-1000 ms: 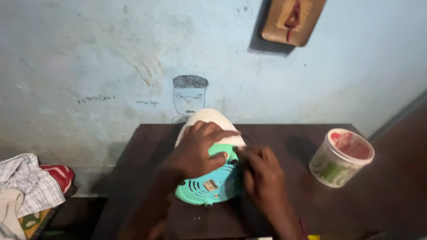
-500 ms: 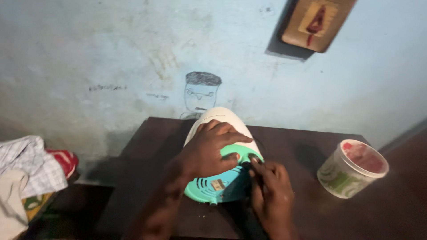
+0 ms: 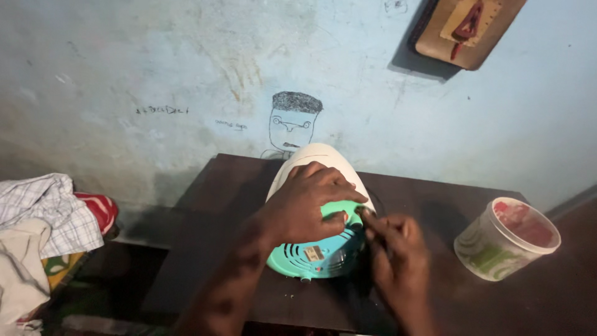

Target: The person disassembles the base of a blender, removes internal components, and places them into a small container. They then reattach a fabric cover and reassemble the blender base.

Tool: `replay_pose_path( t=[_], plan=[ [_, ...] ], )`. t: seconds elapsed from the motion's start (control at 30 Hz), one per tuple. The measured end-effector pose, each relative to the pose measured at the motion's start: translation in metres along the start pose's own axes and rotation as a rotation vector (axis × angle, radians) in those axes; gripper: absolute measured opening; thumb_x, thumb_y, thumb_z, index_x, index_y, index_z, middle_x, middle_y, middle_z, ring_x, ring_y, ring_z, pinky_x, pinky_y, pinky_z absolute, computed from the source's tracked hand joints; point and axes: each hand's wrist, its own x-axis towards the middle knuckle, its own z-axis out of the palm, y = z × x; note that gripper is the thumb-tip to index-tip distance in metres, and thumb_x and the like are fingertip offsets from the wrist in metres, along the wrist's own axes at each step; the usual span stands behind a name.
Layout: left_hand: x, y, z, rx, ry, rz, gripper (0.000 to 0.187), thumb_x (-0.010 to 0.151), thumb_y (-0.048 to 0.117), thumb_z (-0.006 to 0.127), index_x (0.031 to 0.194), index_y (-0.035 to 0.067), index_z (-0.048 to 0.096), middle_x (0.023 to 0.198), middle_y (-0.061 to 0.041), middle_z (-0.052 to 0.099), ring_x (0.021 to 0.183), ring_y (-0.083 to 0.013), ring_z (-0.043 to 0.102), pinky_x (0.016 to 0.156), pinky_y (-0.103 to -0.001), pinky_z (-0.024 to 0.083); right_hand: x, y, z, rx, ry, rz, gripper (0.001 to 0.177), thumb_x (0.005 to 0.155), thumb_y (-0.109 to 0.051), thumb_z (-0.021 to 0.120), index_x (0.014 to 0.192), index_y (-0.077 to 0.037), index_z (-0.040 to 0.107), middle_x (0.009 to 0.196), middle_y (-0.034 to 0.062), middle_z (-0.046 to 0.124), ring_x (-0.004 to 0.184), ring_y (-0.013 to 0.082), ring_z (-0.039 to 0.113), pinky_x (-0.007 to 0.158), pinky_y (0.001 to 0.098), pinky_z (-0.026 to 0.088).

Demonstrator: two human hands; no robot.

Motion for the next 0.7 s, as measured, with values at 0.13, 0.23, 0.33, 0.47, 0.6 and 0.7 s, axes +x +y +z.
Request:
replay_pose_path(
  t=[0.13,0.23,0.33,0.47,0.6,0.7],
  plan=[
    [0.004,-0.003,0.002,0.013,-0.015,-0.034,0.047,0.076,0.027,0.072,0.123,0.026,0.072,0.120,-0.004,0.069,0.122,-0.0283,0.056,0.108,-0.048,0.039,0.028,0.015,-0.009,0.086,-0.157,0.044,0.027,0.090,0.007,0.066,0.108,-0.010,0.077,0.102,0.0078,0.071,0.093,0.0197,0.071,0.079,0.0287,0.056],
    [0.001,-0.001,0.001,0.021,-0.018,-0.018,0.051,0.073,0.025,0.073,0.124,0.026,0.072,0.122,-0.005,0.068,0.125,-0.0295,0.055,0.108,-0.050,0.038,0.022,0.009,-0.013,0.128,-0.188,-0.033,0.036,0.081,0.012,0.062,0.107,-0.008,0.076,0.106,0.0099,0.069,0.094,0.0198,0.071,0.078,0.0278,0.056],
    [-0.006,-0.002,0.001,0.026,0.036,0.050,0.052,0.079,0.025,0.073,0.131,0.027,0.068,0.128,-0.007,0.067,0.130,-0.0312,0.053,0.111,-0.051,0.037,0.032,0.014,-0.011,0.200,-0.205,-0.086,0.031,0.082,0.010,0.064,0.105,-0.007,0.074,0.106,0.0090,0.068,0.093,0.0181,0.070,0.078,0.0268,0.056],
    [-0.007,-0.002,-0.001,-0.015,0.009,0.032,0.058,0.082,0.025,0.070,0.140,0.027,0.062,0.133,-0.004,0.068,0.131,-0.0303,0.054,0.114,-0.051,0.036,0.028,0.015,0.000,0.172,-0.151,0.043,0.023,0.085,0.001,0.075,0.107,-0.007,0.078,0.097,0.0083,0.070,0.085,0.0172,0.068,0.070,0.0270,0.053],
    [-0.008,0.001,-0.001,0.061,0.050,0.163,0.056,0.086,0.032,0.074,0.139,0.020,0.061,0.133,-0.008,0.066,0.130,-0.0333,0.053,0.112,-0.052,0.034,0.025,0.017,0.005,0.403,-0.105,0.089,0.019,0.088,-0.001,0.074,0.107,-0.005,0.071,0.106,0.0069,0.073,0.098,0.0145,0.068,0.084,0.0263,0.054],
    [-0.007,0.001,-0.002,-0.036,0.091,0.132,0.036,0.096,0.029,0.071,0.130,0.016,0.066,0.124,-0.007,0.070,0.120,-0.0291,0.062,0.111,-0.050,0.040,0.025,0.028,0.004,0.586,-0.123,0.264,0.018,0.090,-0.004,0.073,0.107,-0.006,0.070,0.105,0.0040,0.074,0.095,0.0108,0.068,0.081,0.0247,0.055]
  ],
)
